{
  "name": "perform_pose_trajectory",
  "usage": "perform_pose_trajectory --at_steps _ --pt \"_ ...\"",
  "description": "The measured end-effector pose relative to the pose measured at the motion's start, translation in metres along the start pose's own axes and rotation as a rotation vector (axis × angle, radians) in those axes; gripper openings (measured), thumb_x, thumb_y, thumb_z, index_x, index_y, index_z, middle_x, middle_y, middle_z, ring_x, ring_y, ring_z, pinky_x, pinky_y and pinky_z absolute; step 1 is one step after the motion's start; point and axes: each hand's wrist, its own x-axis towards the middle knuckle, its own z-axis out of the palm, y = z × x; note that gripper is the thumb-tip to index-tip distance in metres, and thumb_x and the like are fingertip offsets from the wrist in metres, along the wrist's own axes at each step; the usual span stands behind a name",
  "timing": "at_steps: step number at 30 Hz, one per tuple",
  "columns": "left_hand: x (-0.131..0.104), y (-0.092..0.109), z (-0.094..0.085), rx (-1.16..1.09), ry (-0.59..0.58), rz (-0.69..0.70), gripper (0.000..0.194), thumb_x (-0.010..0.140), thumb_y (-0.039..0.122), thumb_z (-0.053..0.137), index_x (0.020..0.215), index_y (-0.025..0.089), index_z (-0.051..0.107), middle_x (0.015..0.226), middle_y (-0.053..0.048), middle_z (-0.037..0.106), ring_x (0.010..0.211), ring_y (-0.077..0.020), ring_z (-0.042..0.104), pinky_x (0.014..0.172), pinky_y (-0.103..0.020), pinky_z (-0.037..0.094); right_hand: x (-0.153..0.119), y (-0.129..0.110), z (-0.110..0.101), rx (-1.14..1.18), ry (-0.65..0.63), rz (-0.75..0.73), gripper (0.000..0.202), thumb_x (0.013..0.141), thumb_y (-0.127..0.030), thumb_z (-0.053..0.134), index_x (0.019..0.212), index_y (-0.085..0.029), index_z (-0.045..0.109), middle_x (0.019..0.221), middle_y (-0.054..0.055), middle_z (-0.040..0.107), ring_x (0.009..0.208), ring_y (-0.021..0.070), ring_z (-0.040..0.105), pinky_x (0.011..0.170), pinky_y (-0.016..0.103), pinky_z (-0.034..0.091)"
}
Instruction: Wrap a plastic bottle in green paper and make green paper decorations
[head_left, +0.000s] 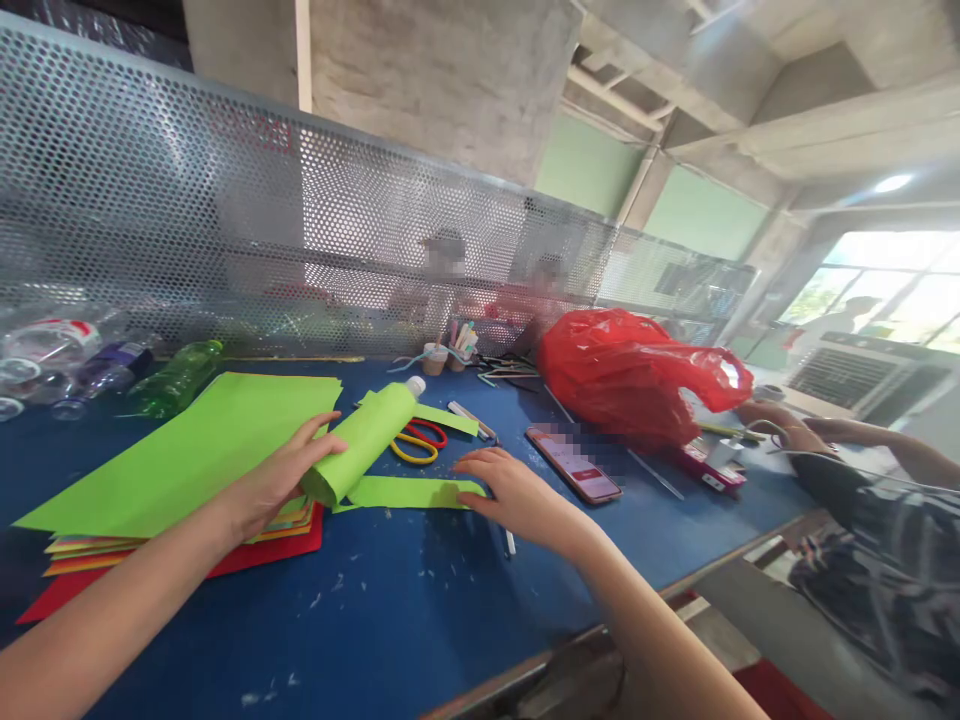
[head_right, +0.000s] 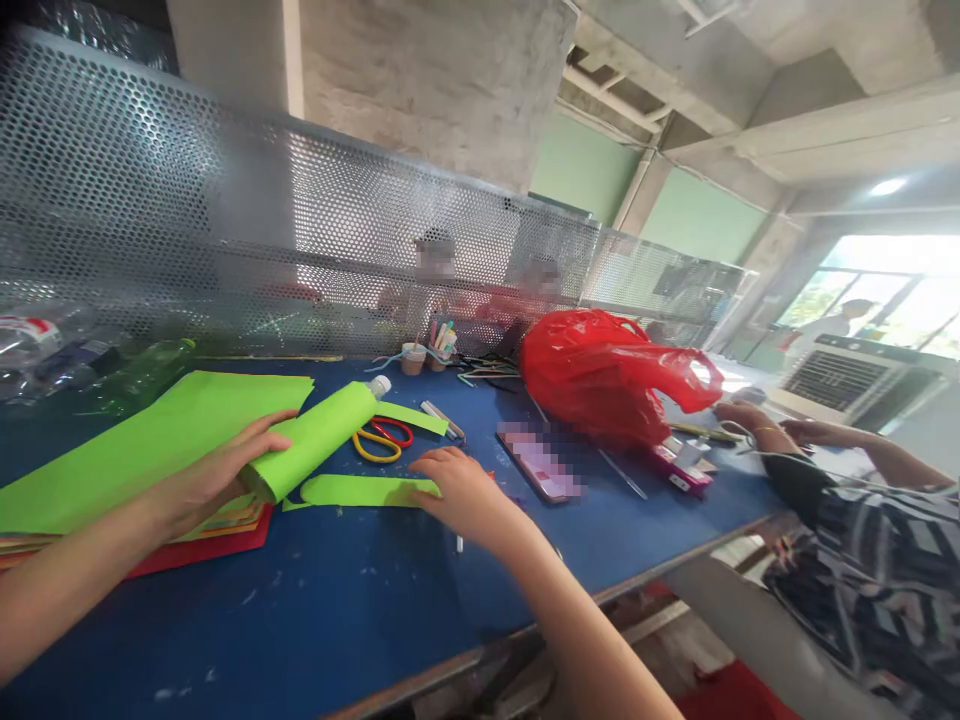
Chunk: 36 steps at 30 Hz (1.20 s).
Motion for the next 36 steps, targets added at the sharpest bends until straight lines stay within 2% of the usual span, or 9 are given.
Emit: perform_pose_trajectory --at_steps 3,8,12,15,20,25,30,33,36 --pt "0.003 -0.001 -0.002 -0.013 0.058 -0.001 0.065 0.076 0.046 0.061 0.133 0.023 0.041 0.091 -0.005 0.067 0.075 -0.0212 0.065 0.067 -0.031 0.050 0.022 -0.009 0.006 -0.013 -0.099 0.006 0.044 0.082 -0.035 0.061 0.124 -0.022 0.057 0.125 0.011 0.060 0.116 0.0280 0.053 0.097 0.039 0.039" --pt "0.008 -0.004 -0.010 0.143 0.138 0.060 0.070 0.074 0.053 0.059 0.134 0.022 0.039 0.095 -0.007 0.068 0.080 -0.0251 0.066 0.073 -0.035 0.049 0.040 -0.013 0.016 -0.005 -0.158 0.103 0.048 0.075 -0.027 0.068 0.120 -0.014 0.057 0.113 0.017 0.063 0.101 0.0301 0.060 0.082 0.036 0.044" --pt "0.014 -0.009 -0.014 0.152 0.151 0.054 0.069 0.075 0.053 0.057 0.134 0.022 0.040 0.102 -0.009 0.067 0.087 -0.0268 0.065 0.078 -0.036 0.048 0.044 -0.012 0.017 0.063 -0.189 0.126 0.037 0.071 -0.022 0.069 0.107 -0.013 0.063 0.104 0.016 0.067 0.092 0.0295 0.062 0.075 0.034 0.043" --pt "0.020 -0.013 -0.016 0.243 0.250 0.076 0.064 0.075 0.055 0.055 0.129 0.023 0.047 0.106 -0.009 0.065 0.096 -0.0292 0.062 0.080 -0.038 0.046 0.045 -0.012 0.011 0.157 -0.170 0.100 0.024 0.067 -0.014 0.067 0.091 -0.016 0.068 0.092 0.010 0.069 0.086 0.0262 0.061 0.073 0.031 0.041" --pt "0.026 -0.016 -0.021 0.383 0.359 0.168 0.056 0.079 0.056 0.047 0.125 0.024 0.050 0.105 -0.008 0.062 0.096 -0.0274 0.058 0.083 -0.038 0.044 0.046 -0.008 -0.001 0.442 -0.030 0.095 0.010 0.071 -0.020 0.064 0.080 -0.019 0.066 0.080 0.002 0.065 0.074 0.0186 0.056 0.068 0.028 0.039" --pt "0.030 -0.023 -0.016 0.589 0.324 0.282 0.056 0.080 0.057 0.041 0.122 0.023 0.054 0.108 -0.009 0.063 0.100 -0.0290 0.058 0.087 -0.042 0.044 0.055 -0.007 0.011 0.882 0.120 0.209 0.023 0.083 -0.036 0.052 0.098 -0.020 0.060 0.087 0.002 0.066 0.072 0.0153 0.060 0.061 0.025 0.044" --pt "0.036 -0.038 -0.005 0.743 0.269 0.419 0.056 0.079 0.057 0.045 0.123 0.023 0.056 0.116 -0.012 0.058 0.112 -0.0309 0.053 0.093 -0.045 0.042 0.070 -0.020 0.029 1.227 0.087 0.281 0.029 0.078 -0.043 0.060 0.096 -0.020 0.064 0.087 0.005 0.070 0.072 0.0157 0.064 0.062 0.027 0.050" --pt "0.037 -0.044 -0.004 0.813 0.272 0.444 0.057 0.080 0.056 0.046 0.125 0.023 0.054 0.117 -0.011 0.056 0.113 -0.0307 0.053 0.095 -0.046 0.041 0.077 -0.033 0.037 1.334 0.087 0.289 0.031 0.072 -0.045 0.067 0.091 -0.020 0.068 0.080 0.003 0.070 0.068 0.0160 0.064 0.059 0.026 0.049" --pt "0.037 -0.045 -0.008 0.864 0.303 0.455 0.054 0.084 0.054 0.042 0.125 0.023 0.054 0.117 -0.011 0.057 0.114 -0.0302 0.052 0.099 -0.049 0.038 0.078 -0.043 0.044 1.406 0.100 0.254 0.032 0.069 -0.045 0.070 0.089 -0.020 0.070 0.082 0.002 0.071 0.071 0.0162 0.065 0.065 0.028 0.050"
